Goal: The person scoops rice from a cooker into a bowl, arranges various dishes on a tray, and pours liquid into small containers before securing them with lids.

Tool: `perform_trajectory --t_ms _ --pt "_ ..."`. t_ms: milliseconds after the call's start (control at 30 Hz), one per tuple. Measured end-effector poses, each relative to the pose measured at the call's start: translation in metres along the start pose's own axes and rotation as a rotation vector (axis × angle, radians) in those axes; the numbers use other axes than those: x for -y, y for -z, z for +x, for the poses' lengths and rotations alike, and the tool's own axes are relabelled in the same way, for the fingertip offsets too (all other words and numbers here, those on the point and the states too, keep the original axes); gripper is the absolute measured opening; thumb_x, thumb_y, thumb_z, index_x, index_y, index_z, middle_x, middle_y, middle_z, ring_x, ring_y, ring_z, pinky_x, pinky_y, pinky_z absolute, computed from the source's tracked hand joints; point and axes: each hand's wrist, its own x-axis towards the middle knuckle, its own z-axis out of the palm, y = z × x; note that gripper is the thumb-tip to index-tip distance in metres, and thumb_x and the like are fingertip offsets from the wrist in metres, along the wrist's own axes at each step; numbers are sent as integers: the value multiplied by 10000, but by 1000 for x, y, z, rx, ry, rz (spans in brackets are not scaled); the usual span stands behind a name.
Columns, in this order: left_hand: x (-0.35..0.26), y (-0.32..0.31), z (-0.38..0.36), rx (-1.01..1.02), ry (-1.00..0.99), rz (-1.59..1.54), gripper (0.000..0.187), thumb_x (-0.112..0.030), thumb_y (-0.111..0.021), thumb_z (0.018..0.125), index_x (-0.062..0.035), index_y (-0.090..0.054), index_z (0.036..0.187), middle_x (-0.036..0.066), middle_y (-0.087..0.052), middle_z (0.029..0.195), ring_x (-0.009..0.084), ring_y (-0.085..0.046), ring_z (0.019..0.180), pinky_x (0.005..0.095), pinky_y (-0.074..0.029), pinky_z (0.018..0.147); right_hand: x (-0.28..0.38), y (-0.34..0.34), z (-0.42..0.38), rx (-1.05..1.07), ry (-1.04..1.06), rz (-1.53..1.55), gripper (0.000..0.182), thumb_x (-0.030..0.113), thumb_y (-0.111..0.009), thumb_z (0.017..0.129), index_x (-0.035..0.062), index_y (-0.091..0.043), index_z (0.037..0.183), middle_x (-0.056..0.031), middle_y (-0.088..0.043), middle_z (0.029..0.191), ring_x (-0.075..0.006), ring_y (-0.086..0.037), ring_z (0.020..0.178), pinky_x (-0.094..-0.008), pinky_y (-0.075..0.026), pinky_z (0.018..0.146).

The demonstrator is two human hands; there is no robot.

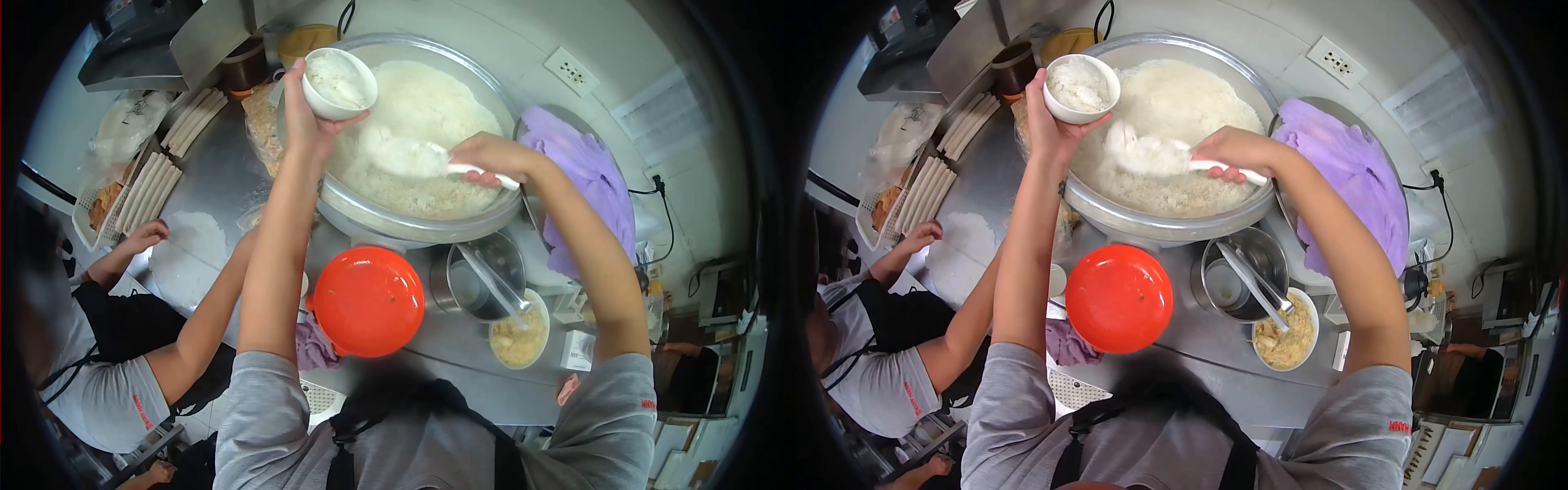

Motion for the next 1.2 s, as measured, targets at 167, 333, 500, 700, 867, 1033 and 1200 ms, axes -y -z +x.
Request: perform_trajectory --t_ms 167,333,500,700,867,1033,1200 --pt "0 -5 -3 -57 25 62 628 -556 -458 896 -75 -482 1299 142 -592 1229 284 -616 1099 486 -572 801 20 4 5 -328 260 118 273 222 -515 954 -4 -586 1091 -47 -573 729 -83 -477 509 -240 -395 426" --pt "8 -1 5 16 110 99 606 -559 -489 902 -90 -489 1286 126 -606 1211 267 -619 1097 467 -564 813 63 -66 32 -477 463 185 374 148 -450 948 -10 -473 1286 -112 -613 868 -221 -606 761 -330 -530 702" --pt "7 0 5 -3 35 168 603 -579 -470 917 -99 -493 1281 121 -608 1203 271 -620 1094 466 -545 855 64 -137 62 -929 509 -477 542 45 -445 894 -35 -306 1413 -250 -545 1106 -391 -596 931 -459 -509 847" --pt "4 -1 0 -12 106 -24 617 -575 -457 914 -92 -483 1297 131 -603 1210 287 -617 1100 487 -559 829 49 -128 10 -798 518 -765 576 12 -433 883 -11 -292 1441 -229 -516 1073 -376 -577 997 -469 -509 839" --pt "-6 -8 -6 7 95 -23 647 -592 -409 887 -97 -490 1296 141 -604 1218 296 -647 1040 495 -602 724 35 -70 -10 -887 664 -472 522 50 -460 886 57 -416 1406 -152 -628 932 -295 -627 796 -389 -536 709" --pt "-8 -9 -7 149 222 -38 672 -611 -385 871 -97 -521 1282 134 -638 1163 300 -671 987 499 -607 675 40 -18 2 -634 476 -24 382 206 -520 966 88 -543 1329 11 -623 851 -53 -545 672 -219 -455 556" --pt "-7 -12 -9 127 214 22 679 -616 -384 871 -93 -528 1278 138 -645 1144 293 -673 984 480 -611 669 28 -50 17 -902 930 -502 388 160 -550 933 129 -558 1320 -82 -648 817 -188 -585 632 -309 -503 609"
